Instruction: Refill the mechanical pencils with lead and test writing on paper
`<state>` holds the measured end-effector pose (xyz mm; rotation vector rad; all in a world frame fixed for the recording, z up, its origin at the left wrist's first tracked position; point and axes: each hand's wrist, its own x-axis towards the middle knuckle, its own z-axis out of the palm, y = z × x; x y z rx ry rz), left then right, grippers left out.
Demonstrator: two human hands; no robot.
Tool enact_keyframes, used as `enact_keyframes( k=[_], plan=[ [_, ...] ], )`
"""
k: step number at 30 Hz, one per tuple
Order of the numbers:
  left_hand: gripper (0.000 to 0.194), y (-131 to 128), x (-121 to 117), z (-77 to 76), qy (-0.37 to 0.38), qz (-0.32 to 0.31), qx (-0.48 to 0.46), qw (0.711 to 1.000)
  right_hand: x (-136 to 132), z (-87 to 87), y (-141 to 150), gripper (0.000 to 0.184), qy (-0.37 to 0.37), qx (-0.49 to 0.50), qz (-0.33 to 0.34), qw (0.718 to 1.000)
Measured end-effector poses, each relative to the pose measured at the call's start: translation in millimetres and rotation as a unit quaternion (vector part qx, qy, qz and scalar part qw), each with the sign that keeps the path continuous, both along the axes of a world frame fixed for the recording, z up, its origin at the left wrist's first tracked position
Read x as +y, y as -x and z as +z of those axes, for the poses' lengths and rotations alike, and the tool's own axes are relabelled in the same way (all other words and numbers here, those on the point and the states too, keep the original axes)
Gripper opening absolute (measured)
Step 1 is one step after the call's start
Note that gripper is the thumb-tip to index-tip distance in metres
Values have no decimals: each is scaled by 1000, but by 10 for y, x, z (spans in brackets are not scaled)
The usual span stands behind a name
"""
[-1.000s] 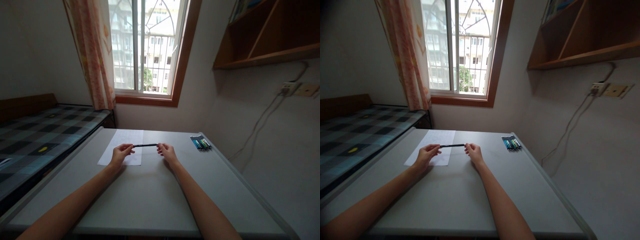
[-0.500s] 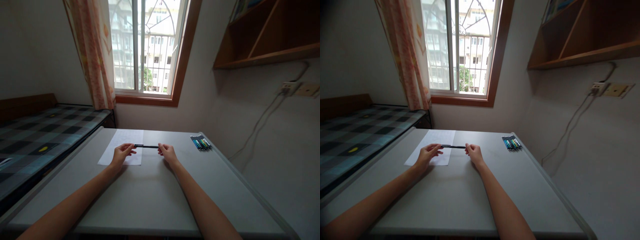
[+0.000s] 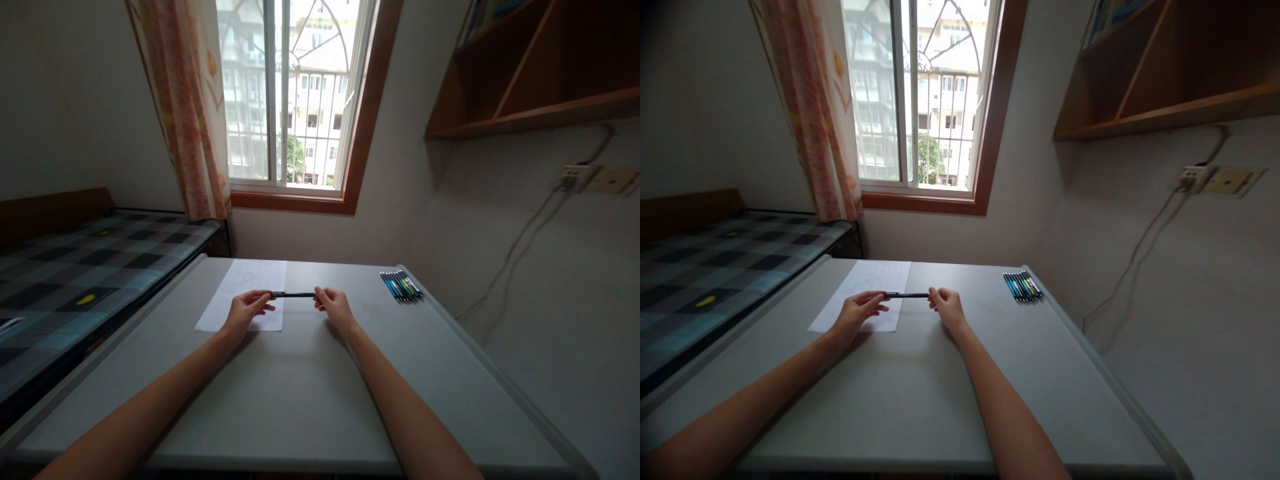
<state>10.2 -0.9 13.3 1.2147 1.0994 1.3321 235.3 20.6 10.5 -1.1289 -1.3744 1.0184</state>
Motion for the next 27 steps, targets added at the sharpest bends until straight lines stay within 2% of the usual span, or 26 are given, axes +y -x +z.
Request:
enact_keyframes(
  k=[6, 27],
  plan=[
    [39, -7, 15, -1, 9, 16, -14, 1000, 32, -42, 4, 50, 4, 4, -3, 1000],
    [37, -7, 18, -23, -6, -2, -14, 1000, 33, -11, 19, 57, 17, 37, -13, 999]
  ],
)
